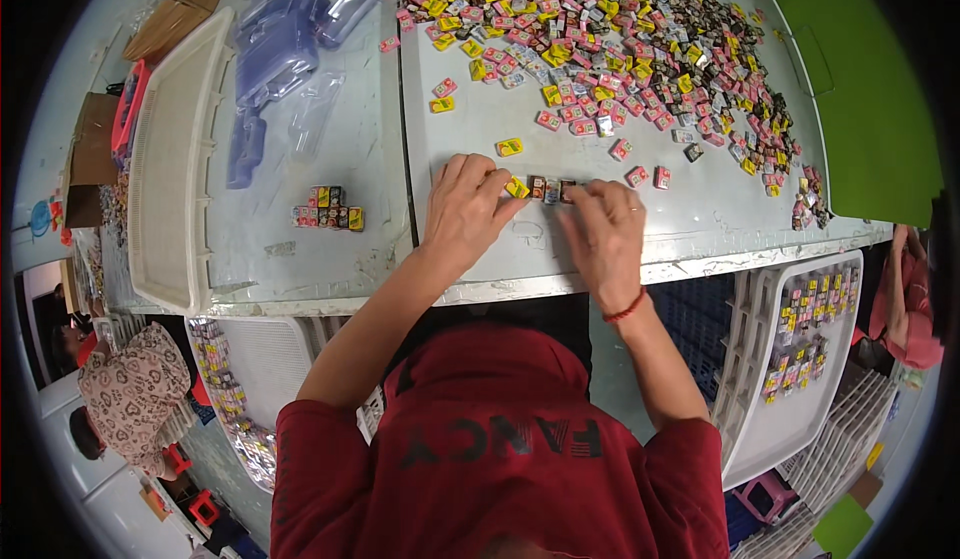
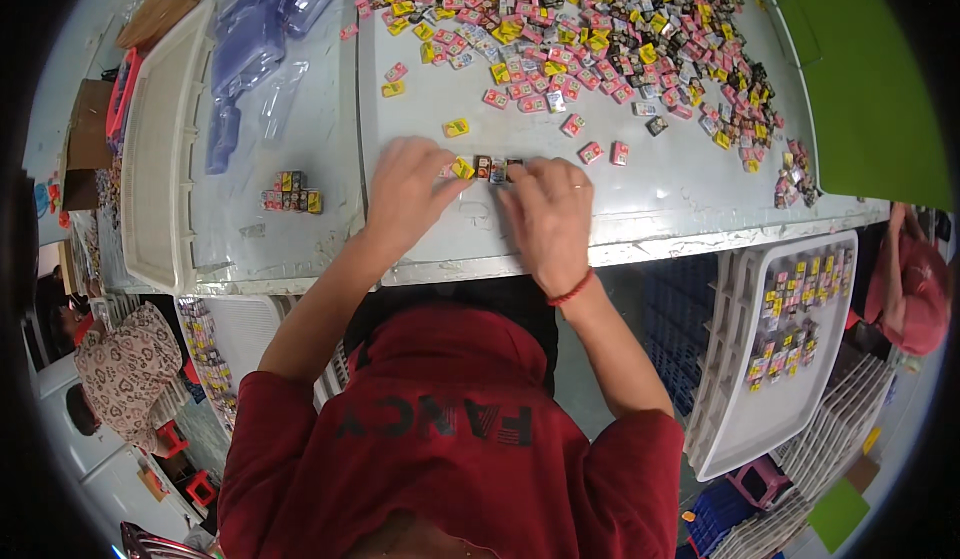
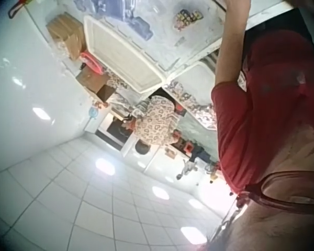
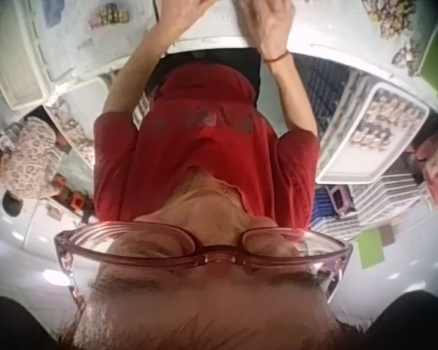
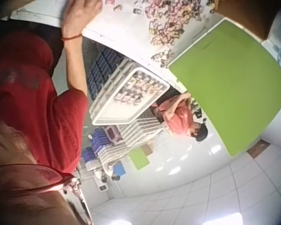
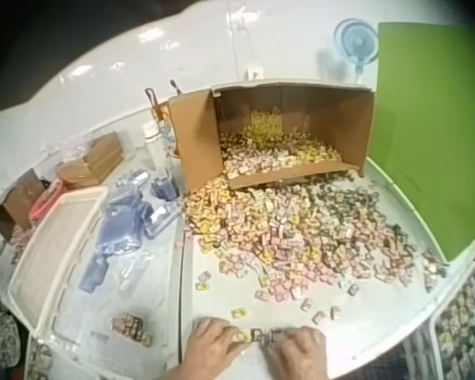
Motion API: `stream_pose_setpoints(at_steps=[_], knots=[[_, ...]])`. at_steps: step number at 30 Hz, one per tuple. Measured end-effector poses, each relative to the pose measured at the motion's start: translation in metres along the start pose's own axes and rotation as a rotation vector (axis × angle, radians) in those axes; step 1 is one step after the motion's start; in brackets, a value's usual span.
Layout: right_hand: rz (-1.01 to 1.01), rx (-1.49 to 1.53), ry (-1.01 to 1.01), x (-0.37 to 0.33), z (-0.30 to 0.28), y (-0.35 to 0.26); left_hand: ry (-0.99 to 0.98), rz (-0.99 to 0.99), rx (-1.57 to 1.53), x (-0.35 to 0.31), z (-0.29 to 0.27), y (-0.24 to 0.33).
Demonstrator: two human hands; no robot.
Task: Packaging small toy parts into plastic bags.
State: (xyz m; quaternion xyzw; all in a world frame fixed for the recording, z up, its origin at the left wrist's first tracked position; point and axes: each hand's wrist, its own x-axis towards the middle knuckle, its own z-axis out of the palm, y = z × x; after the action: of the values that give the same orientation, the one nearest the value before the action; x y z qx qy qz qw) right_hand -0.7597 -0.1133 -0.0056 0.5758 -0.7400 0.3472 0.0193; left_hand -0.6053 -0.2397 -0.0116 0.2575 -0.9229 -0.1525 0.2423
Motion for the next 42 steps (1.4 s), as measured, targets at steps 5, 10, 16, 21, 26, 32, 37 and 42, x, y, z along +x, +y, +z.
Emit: stream_pose_setpoints(at_steps=[5,10,16,21,26,32,37,42], knots=[[-0.054,-0.056,-0.031,-0.005,0.016,0.000,-0.047,0.056,-0.094,0.002,0.004,-0.006],[-0.058,-0.040,-0.040,-0.003,0.012,0.001,-0.178,0.080,-0.133,0.006,-0.001,-0.007],[0.000,-0.130,-0.004,-0.012,0.002,-0.004,-0.120,0.071,-0.200,-0.006,-0.001,-0.008],[0.019,-0.222,0.013,-0.017,0.012,-0.011,-0.141,0.064,-0.207,-0.013,0.009,-0.012],[0.036,-0.217,0.012,-0.021,0.018,-0.014,-0.136,0.110,-0.185,-0.013,0.010,-0.013],[0.043,-0.191,-0.012,-0.023,0.015,-0.013,-0.213,0.234,-0.006,-0.004,-0.001,0.004],[0.032,-0.099,-0.002,-0.027,0.013,-0.006,-0.359,0.381,-0.073,0.011,0.016,0.012],[0.092,-0.201,0.086,-0.019,-0.016,0.026,-0.421,0.429,0.029,0.011,0.019,0.010]])
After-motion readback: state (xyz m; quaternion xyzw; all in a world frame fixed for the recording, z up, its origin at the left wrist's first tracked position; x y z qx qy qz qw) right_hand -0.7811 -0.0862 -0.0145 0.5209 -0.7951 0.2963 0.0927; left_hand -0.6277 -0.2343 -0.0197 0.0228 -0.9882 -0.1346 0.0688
